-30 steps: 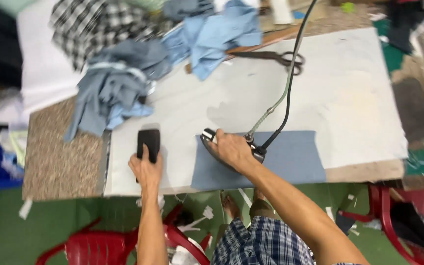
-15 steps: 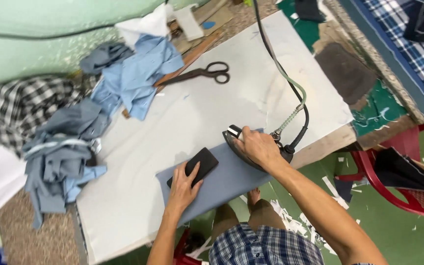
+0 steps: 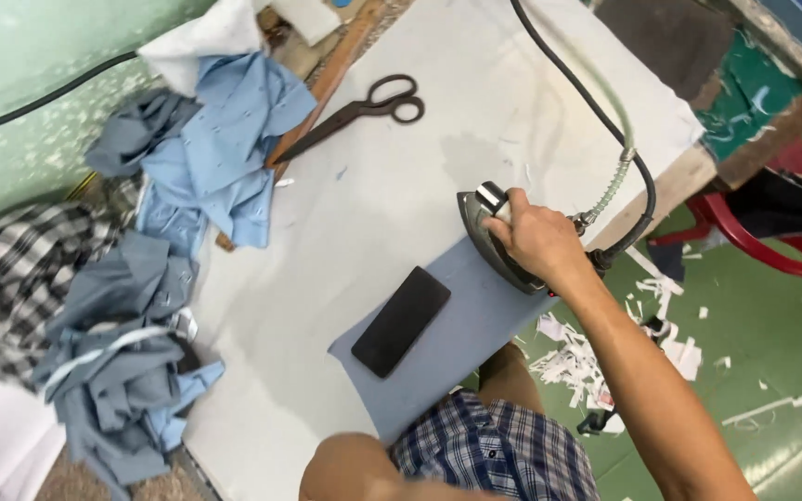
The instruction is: The person cuts a light blue patterned fabric piece using shears, then irons it on a white worktable using a steam iron and a black pressing block. The person repeatedly irons different sections of the fabric and trims the edges again.
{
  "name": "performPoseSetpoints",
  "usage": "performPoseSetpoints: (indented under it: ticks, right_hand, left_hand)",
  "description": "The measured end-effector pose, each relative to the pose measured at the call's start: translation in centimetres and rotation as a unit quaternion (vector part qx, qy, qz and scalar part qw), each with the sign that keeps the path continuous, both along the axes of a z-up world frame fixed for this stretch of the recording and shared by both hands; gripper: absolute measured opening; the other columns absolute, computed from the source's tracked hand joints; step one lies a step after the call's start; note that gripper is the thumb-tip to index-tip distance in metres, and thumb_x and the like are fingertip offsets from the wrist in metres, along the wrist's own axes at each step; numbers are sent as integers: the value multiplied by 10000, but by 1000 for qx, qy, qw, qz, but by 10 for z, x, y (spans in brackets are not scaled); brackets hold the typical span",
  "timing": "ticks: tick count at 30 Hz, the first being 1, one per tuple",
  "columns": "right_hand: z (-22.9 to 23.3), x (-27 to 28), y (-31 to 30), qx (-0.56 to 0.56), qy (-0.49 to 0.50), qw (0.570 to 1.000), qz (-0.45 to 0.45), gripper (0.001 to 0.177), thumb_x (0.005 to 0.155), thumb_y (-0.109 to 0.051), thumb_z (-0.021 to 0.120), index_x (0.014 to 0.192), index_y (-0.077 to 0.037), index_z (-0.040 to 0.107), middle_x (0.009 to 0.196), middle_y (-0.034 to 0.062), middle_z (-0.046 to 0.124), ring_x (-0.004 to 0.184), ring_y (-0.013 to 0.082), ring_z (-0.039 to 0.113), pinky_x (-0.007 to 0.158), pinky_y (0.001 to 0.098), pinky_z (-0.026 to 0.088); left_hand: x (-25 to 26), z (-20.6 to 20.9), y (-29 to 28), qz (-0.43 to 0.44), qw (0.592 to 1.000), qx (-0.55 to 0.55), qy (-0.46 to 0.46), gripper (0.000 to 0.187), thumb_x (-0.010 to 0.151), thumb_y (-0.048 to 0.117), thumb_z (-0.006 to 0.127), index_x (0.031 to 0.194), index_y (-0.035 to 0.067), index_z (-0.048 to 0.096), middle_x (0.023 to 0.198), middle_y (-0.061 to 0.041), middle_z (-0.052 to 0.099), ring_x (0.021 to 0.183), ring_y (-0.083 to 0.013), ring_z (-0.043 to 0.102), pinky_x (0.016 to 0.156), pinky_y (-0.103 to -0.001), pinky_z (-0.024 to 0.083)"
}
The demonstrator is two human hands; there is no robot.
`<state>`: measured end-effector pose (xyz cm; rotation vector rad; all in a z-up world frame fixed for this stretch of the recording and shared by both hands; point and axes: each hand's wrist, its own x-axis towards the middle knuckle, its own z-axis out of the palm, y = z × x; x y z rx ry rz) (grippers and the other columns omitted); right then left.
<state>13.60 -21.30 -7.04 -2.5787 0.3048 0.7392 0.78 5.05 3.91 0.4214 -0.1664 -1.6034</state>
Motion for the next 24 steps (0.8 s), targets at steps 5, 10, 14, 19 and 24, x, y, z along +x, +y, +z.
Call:
performPoseSetpoints:
  ticks: [5,10,14,19,24]
  right_hand:
    - [-21,-8,5,-88,-78,992,-39,522,1093,-542,387,1064,-28,475,711,154,695,565,435,650,515,561,524]
    - [-17,7,1,-87,-54,993,-51,532,1095,-545,364,1110,-23,467,702,145,690,571,425,654,515,551,544]
    - [-17,16,-4,-87,-21,995,-40,554,1089,-566,320,1145,-30,450,777,176,714,643,443,677,584,566,555]
    - [-5,19,-3,-107,-60,992,-29,501,1069,-518,392,1092,-27,495,780,205,721,704,441,719,648,544,584]
    - [5,24,-4,-135,-83,987,-25,430,1044,-453,455,1077,-35,553,819,224,736,790,401,770,722,498,617]
  left_hand:
    - [70,-67,3,400,434,140,-795,321,1032,273,567,1105,-24,662,1076,-198,684,975,-362,688,876,-493,600]
    - [43,-182,35,246,359,270,-859,508,985,412,658,1358,73,601,1388,-211,556,1339,-402,501,1127,-575,427]
    - [51,-202,37,210,328,322,-863,599,987,465,630,1444,90,532,1481,-227,488,1429,-423,417,1190,-599,343]
    - [147,-208,13,272,339,334,-836,586,966,353,700,1446,59,536,1503,-219,479,1441,-430,403,1198,-607,292]
    - [236,-215,-22,223,319,376,-841,597,978,361,683,1438,6,546,1509,-268,455,1448,-452,373,1207,-604,229]
